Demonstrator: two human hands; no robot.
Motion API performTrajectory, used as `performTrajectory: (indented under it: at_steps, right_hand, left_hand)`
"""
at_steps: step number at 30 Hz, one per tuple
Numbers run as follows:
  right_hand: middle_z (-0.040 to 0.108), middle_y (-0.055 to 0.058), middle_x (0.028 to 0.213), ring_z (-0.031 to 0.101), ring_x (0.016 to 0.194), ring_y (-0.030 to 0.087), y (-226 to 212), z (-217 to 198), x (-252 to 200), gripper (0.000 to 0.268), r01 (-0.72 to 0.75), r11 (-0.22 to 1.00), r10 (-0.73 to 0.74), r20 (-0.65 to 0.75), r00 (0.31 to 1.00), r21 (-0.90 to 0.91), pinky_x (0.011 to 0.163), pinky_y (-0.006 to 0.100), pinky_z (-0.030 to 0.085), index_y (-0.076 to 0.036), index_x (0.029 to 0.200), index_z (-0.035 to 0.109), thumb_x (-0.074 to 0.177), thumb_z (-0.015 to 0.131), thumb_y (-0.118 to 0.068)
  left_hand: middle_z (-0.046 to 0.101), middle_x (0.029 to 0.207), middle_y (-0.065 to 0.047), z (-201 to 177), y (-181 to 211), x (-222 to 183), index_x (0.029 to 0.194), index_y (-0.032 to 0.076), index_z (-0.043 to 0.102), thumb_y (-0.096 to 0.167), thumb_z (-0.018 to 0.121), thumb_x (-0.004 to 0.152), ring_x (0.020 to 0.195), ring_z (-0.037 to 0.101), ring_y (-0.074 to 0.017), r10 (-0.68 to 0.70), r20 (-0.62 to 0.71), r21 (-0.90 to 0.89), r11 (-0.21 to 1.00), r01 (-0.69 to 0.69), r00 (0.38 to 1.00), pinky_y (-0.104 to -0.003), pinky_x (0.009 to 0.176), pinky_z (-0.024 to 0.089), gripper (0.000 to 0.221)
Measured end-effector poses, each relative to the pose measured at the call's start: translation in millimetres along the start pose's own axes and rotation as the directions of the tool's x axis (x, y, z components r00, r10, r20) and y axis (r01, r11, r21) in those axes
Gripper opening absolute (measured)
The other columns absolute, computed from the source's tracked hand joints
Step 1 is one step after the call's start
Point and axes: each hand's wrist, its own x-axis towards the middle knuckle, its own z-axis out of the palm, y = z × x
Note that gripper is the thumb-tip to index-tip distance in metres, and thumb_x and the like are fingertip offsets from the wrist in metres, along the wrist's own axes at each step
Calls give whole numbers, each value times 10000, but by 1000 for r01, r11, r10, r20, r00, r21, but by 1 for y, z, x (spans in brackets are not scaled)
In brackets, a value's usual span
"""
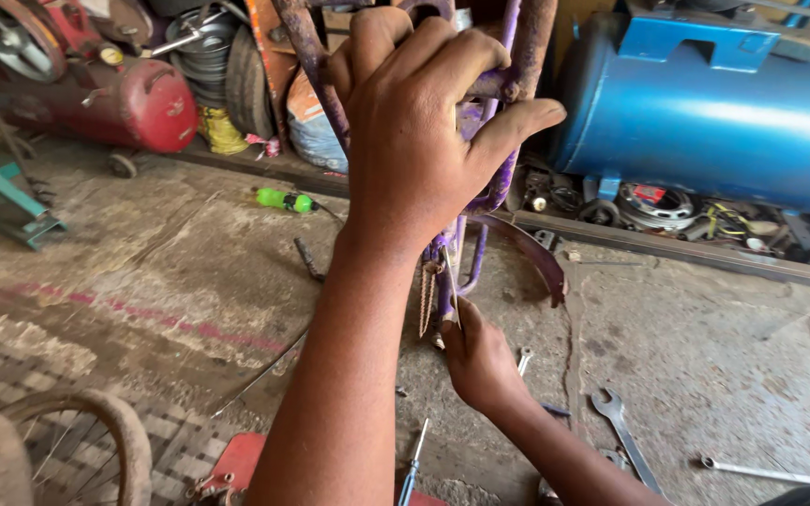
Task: The person uses pliers and their hands to disassemble and repair sections of a purple bicycle frame in a workshop.
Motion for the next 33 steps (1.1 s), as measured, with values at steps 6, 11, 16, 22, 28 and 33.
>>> performTrajectory:
  at_steps: [6, 11, 16, 22, 28, 33]
  right_hand:
    - [686, 204, 652, 637, 460, 343, 59, 48, 8, 361, -13, 972, 12, -3, 1000, -233, 406, 487, 502, -8, 1324, 512, 1021, 435, -189]
    - [664, 103, 683, 538, 475, 228, 142, 46, 98, 536, -111, 890, 303, 390, 870, -443, 399, 370, 439, -116, 1146, 618, 1142, 224, -479]
    - [689, 119, 884, 654, 676, 209, 106, -39, 232, 401, 272, 401, -65, 269, 961, -875, 591, 398, 565, -96, 1056, 678, 1038, 426, -407]
    - [718, 177, 840, 698, 708, 325, -38, -127, 199, 223, 372, 655, -250, 276, 928, -658, 666, 437, 582, -75, 982, 726, 877, 663, -262]
    - [756, 156, 859, 747, 695, 321, -77, -133, 99, 128, 477, 876, -463, 150, 874, -73, 649, 406, 602, -32, 980, 729, 905, 705, -133]
    - [738, 192, 939, 732, 756, 373, -80, -115, 79, 115, 516, 852, -518, -4, 855, -87, 661, 443, 597, -2, 1014, 675, 925, 656, -73]
  left_hand:
    - [595, 869, -27, -8, -16, 4, 861, 92, 664, 368, 873, 911, 949, 470, -248, 22, 18, -42, 999, -21, 1000, -412, 851, 393, 349]
    - [569, 832, -23, -13, -22, 2, 849, 105, 670, 371, 907, 899, 911, 459, -225, 8, 31, -26, 1000, -8, 999, -409, 822, 372, 360]
    - [528, 819, -7, -15, -29, 4, 802, 118, 625, 422, 907, 890, 943, 437, -228, 6, 34, 50, 999, -8, 999, -397, 815, 347, 425]
    - [535, 829, 0, -15, -26, 1, 788, 139, 628, 436, 898, 873, 957, 441, -226, -25, 25, 71, 997, 23, 999, -412, 855, 349, 411]
    - [572, 878, 3, -14, -28, -3, 838, 134, 651, 472, 913, 904, 989, 462, -225, -31, 27, 62, 998, 29, 999, -398, 889, 366, 432]
    - [605, 959, 1, -15, -36, -8, 952, 148, 692, 481, 864, 958, 1020, 463, -241, 14, 53, 81, 997, -18, 998, -407, 934, 365, 374]
